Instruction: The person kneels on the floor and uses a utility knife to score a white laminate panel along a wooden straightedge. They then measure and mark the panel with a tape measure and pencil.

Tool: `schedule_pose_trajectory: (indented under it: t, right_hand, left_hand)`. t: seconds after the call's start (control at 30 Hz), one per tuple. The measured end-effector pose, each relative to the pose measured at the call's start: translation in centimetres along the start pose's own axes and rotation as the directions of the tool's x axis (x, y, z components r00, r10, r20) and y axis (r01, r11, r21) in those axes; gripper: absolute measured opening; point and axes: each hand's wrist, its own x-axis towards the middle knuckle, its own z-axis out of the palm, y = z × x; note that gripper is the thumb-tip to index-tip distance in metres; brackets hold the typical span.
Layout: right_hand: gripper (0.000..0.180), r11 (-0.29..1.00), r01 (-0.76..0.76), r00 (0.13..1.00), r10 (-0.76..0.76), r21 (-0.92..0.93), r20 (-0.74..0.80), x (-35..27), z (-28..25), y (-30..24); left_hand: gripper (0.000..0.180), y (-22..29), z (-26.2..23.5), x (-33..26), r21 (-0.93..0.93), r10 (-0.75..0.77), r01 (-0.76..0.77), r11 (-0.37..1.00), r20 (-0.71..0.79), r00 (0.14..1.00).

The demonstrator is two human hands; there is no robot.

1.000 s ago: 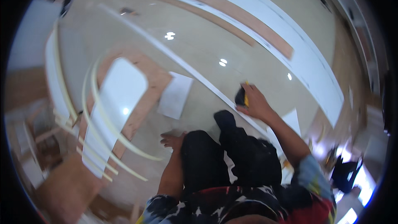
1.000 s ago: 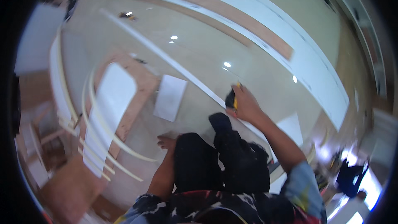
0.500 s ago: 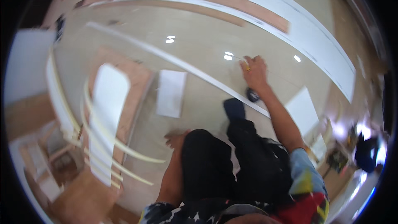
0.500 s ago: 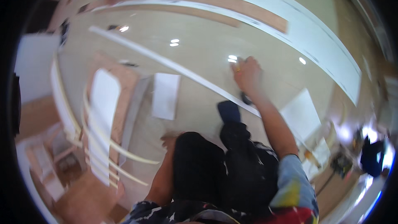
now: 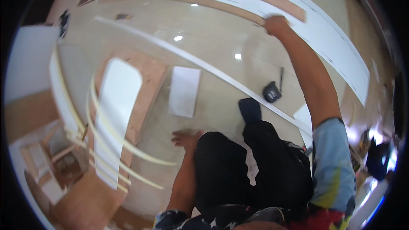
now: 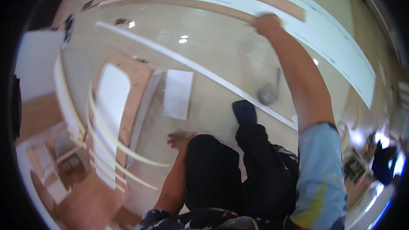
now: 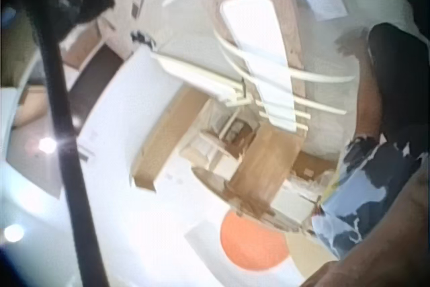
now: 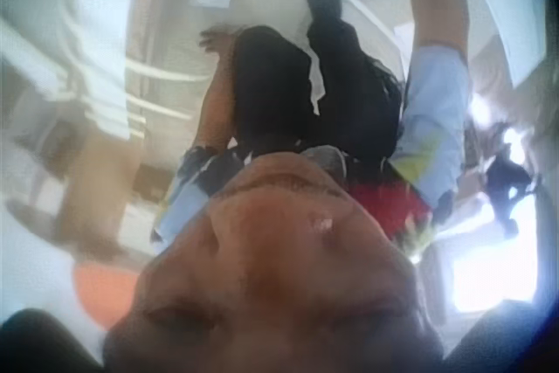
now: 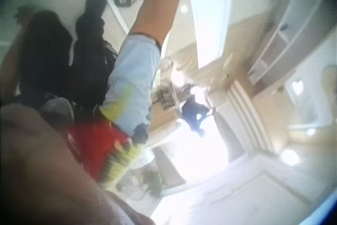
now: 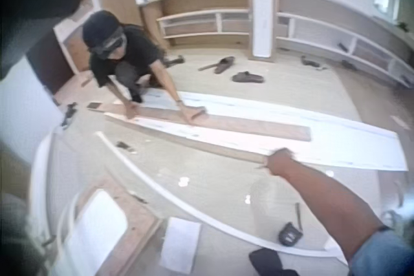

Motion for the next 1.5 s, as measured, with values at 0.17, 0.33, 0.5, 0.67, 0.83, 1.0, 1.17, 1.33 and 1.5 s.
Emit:
schedule_pose_trajectory:
  t: [0.17, 0.33, 0.5, 0.67, 0.83, 1.0, 1.17, 1.33, 1.5]
  right_hand:
    - [0.032, 0.772, -0.518, 0.850, 0.419, 0.368, 0.319, -7.4, 18.2, 15.9]
    - [0.033, -0.112, -0.309, 0.803, 0.502, 0.945, 0.322, -1.9, 19.8, 7.8]
    - [0.034, -0.703, -0.001, 0.737, 0.480, 0.711, 0.476, 5.7, 16.7, 2.4]
    - [0.038, -0.929, 0.204, 0.722, 0.356, 0.308, 0.594, 9.9, 14.0, 0.8]
    - [0.029, -0.933, 0.303, 0.737, 0.359, 0.194, 0.572, 12.2, 15.5, 2.5]
    - [0.031, -0.920, 0.235, 0.686, 0.385, 0.313, 0.617, 15.0, 14.2, 2.0]
    - [0.015, -0.920, 0.208, 0.770, 0.363, 0.332, 0.525, 15.5, 17.8, 6.5]
    - [0.019, -0.921, 0.320, 0.732, 0.389, 0.222, 0.559, 14.9, 15.2, 2.1]
    - [0.030, -0.821, 0.506, 0.699, 0.571, 0.266, 0.430, 14.9, 16.7, 5.6]
  left_hand:
    - [0.166, 0.7, -0.1, 0.2, 0.095, -0.085, 0.080, 0.992, 0.052, 0.995]
    - [0.164, 3.1, -1.5, -0.1, 0.079, -0.148, 0.145, 0.986, 0.033, 0.988]
    - [0.161, 1.7, -0.6, 0.8, 0.024, -0.090, 0.088, 0.996, 0.086, 0.992]
    - [0.153, -1.7, 0.4, 2.7, 0.092, -0.001, -0.002, 0.996, 0.034, 0.999]
    - [0.146, -1.1, 1.1, 2.6, 0.089, -0.020, 0.011, 0.996, 0.095, 0.995]
    - [0.144, -0.7, 0.6, 2.0, 0.093, -0.048, 0.040, 0.995, 0.085, 0.995]
    - [0.148, 2.2, 1.0, 0.7, -0.093, -0.014, 0.025, 0.995, 0.113, 0.994]
    - [0.149, -1.4, 0.7, 1.0, -0.123, -0.028, 0.034, 0.992, 0.049, 0.998]
    - [0.148, -1.5, 1.8, 1.4, -0.137, 0.009, -0.005, 0.991, 0.028, 1.000]
